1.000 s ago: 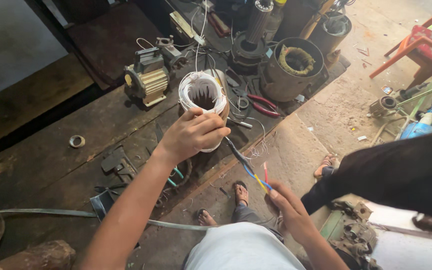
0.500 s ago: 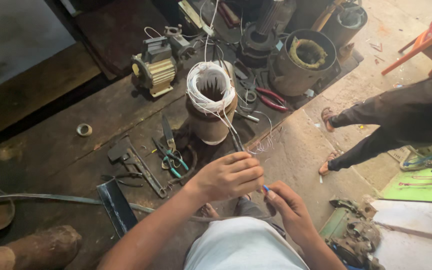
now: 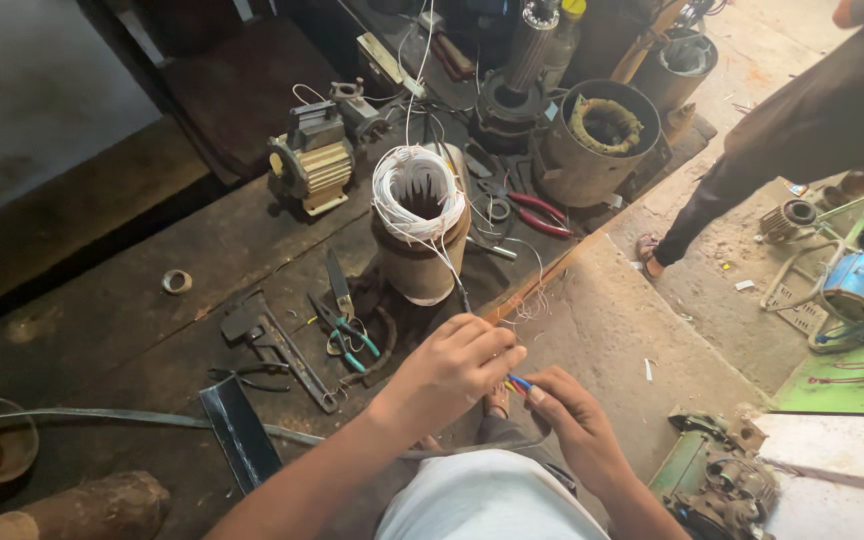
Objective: The person strips the insulation from several colored wires using pliers and then wraps the exposed ends with electrical tape. The person handles the wires and tape by hand while working at a cluttered workbench.
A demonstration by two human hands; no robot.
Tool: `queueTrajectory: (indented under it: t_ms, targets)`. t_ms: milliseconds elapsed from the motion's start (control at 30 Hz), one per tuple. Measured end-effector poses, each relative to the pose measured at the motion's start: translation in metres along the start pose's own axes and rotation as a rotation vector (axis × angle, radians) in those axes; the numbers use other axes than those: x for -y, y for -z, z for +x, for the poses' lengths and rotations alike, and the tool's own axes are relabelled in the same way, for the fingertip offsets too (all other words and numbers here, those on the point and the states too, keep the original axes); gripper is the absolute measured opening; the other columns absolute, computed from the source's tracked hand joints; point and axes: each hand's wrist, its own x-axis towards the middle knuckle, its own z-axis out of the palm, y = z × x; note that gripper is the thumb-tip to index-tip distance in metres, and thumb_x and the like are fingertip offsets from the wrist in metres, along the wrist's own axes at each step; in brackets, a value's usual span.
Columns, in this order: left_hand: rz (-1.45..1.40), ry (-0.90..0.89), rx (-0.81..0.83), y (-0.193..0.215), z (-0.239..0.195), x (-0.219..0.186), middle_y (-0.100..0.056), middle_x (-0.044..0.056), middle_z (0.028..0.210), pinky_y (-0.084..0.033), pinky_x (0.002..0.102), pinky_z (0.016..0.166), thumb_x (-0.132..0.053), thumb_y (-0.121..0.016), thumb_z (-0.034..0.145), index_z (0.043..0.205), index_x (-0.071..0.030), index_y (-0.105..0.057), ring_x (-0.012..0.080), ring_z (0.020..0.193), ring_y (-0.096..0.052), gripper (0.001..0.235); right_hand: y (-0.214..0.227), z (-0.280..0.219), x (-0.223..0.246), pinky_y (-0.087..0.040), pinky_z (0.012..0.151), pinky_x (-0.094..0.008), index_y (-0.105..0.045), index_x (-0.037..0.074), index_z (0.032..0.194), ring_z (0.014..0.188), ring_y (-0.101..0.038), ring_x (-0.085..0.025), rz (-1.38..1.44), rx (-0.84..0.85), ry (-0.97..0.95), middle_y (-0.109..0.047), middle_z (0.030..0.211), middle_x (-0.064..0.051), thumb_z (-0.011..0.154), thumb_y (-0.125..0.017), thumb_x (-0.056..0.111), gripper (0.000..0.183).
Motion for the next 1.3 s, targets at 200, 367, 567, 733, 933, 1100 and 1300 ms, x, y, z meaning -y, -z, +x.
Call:
queueTrajectory:
  t_ms: [200,367,567,733,933,1100,1300]
  targets:
    - [-0.203,0.053,0.198,0.004,0.006,0.009,-0.069,-0.001,0.101,-0.039,0.039,0.106,-0.024,-0.066,0.085,0.105,-0.014,-0.068,0.0191,0.11,-0.063,0.023,-0.008,-0.003,0.001,-0.047,0.066,-0.026,-0.07,-0.001,0.107,0.073,-0.055,-0.01,-0.073,-0.07,0.148,-0.055,0.091,-0.004,0.101,-0.054,0.01,0.02]
    - [-0.371,0.127,0.159,0.002,0.007,0.011,-0.072,-0.001,0.105,-0.037,0.038,0.109,-0.022,-0.062,0.094,0.109,-0.015,-0.066,0.0171,0.11,-0.064,0.017,-0.018,-0.006,0.015,-0.054,0.071,-0.028,-0.062,0.005,0.109,0.083,-0.064,-0.014,-0.344,-0.232,0.519,-0.062,0.104,-0.007,0.091,-0.066,0.003,0.019]
    - [-0.32,0.086,0.135,0.003,0.007,0.013,-0.069,0.0,0.107,-0.04,0.038,0.108,-0.021,-0.065,0.09,0.113,-0.012,-0.065,0.0181,0.113,-0.063,0.025,-0.028,-0.012,0.02,-0.057,0.072,-0.032,-0.068,0.005,0.106,0.086,-0.07,-0.021,-0.886,-0.437,0.715,-0.066,0.106,-0.012,0.083,-0.076,-0.002,0.025]
    - [-0.017,-0.061,0.064,0.01,0.006,0.027,-0.065,0.003,0.118,-0.045,0.039,0.111,-0.015,-0.067,0.084,0.115,-0.01,-0.063,0.0217,0.121,-0.06,0.032,-0.014,-0.005,-0.001,-0.053,0.084,-0.028,-0.065,0.005,0.101,0.095,-0.065,-0.015,-0.328,-0.394,0.369,-0.064,0.108,-0.007,0.092,-0.07,0.003,0.01]
    - [0.332,-0.085,-0.08,0.019,0.014,0.065,-0.066,0.004,0.115,-0.048,0.037,0.107,-0.011,-0.067,0.085,0.11,-0.012,-0.064,0.022,0.12,-0.063,0.025,0.002,-0.011,-0.035,-0.041,0.106,-0.03,-0.05,0.007,0.11,0.112,-0.054,-0.017,0.187,0.033,0.45,-0.054,0.121,-0.009,0.107,-0.054,0.014,0.008]
    - [0.448,-0.255,-0.067,0.025,0.027,0.111,-0.067,-0.001,0.104,-0.05,0.033,0.097,-0.013,-0.072,0.094,0.101,-0.013,-0.065,0.0155,0.108,-0.066,0.01,-0.005,0.002,-0.044,-0.04,0.069,-0.027,-0.051,0.005,0.118,0.078,-0.047,-0.011,0.139,-0.4,0.317,-0.054,0.096,-0.004,0.108,-0.057,0.022,0.02]
    - [0.488,-0.401,-0.158,0.034,0.024,0.129,-0.066,-0.006,0.107,-0.047,0.03,0.099,-0.016,-0.072,0.096,0.109,-0.018,-0.067,0.0103,0.11,-0.064,0.014,-0.007,0.002,-0.024,-0.046,0.068,-0.023,-0.06,0.005,0.127,0.077,-0.054,-0.008,-0.014,-0.409,0.078,-0.064,0.089,-0.002,0.104,-0.052,0.026,0.033]
